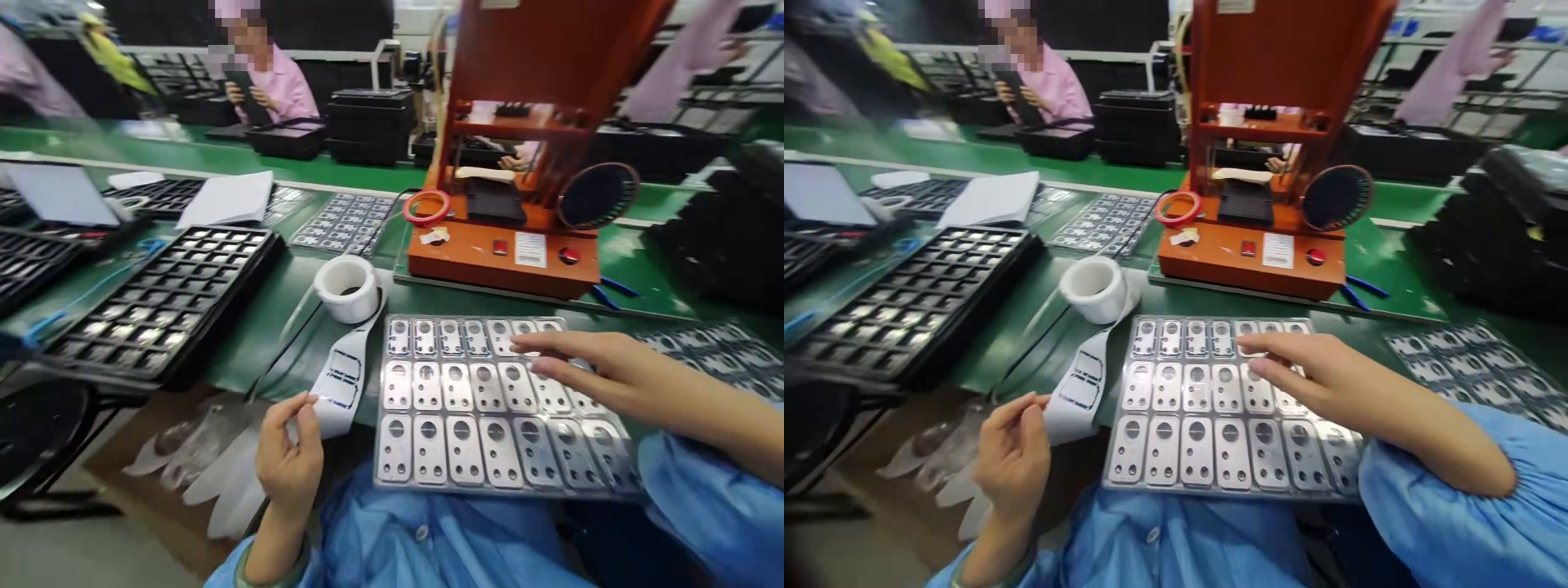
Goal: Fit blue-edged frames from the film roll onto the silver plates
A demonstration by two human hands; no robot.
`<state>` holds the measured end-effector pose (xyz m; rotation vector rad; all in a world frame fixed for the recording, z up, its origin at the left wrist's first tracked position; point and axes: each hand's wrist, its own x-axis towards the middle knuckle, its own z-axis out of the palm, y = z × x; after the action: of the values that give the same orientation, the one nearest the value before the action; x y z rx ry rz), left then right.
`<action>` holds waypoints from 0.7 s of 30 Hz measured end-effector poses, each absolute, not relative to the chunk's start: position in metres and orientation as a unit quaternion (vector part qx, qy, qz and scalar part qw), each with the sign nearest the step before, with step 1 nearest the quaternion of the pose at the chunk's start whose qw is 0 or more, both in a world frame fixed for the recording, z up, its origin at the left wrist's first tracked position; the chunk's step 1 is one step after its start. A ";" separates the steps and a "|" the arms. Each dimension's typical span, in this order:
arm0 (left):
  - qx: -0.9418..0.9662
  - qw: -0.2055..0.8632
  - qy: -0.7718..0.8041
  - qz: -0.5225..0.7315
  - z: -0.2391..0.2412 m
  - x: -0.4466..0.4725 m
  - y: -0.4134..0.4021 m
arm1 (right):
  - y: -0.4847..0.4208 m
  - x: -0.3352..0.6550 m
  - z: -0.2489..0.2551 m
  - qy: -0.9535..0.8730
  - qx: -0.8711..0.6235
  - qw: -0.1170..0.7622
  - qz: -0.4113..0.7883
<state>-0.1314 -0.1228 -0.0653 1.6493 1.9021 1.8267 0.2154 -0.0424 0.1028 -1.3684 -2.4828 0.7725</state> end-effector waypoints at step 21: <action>0.255 0.497 0.636 0.532 -0.087 -0.145 -0.142 | -0.041 0.024 -0.005 -0.970 -0.184 0.120 0.110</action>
<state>-0.1452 -0.1420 -0.0867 0.6175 1.5409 1.2897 0.0240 -0.0410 -0.0046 -0.5365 -2.8336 0.3201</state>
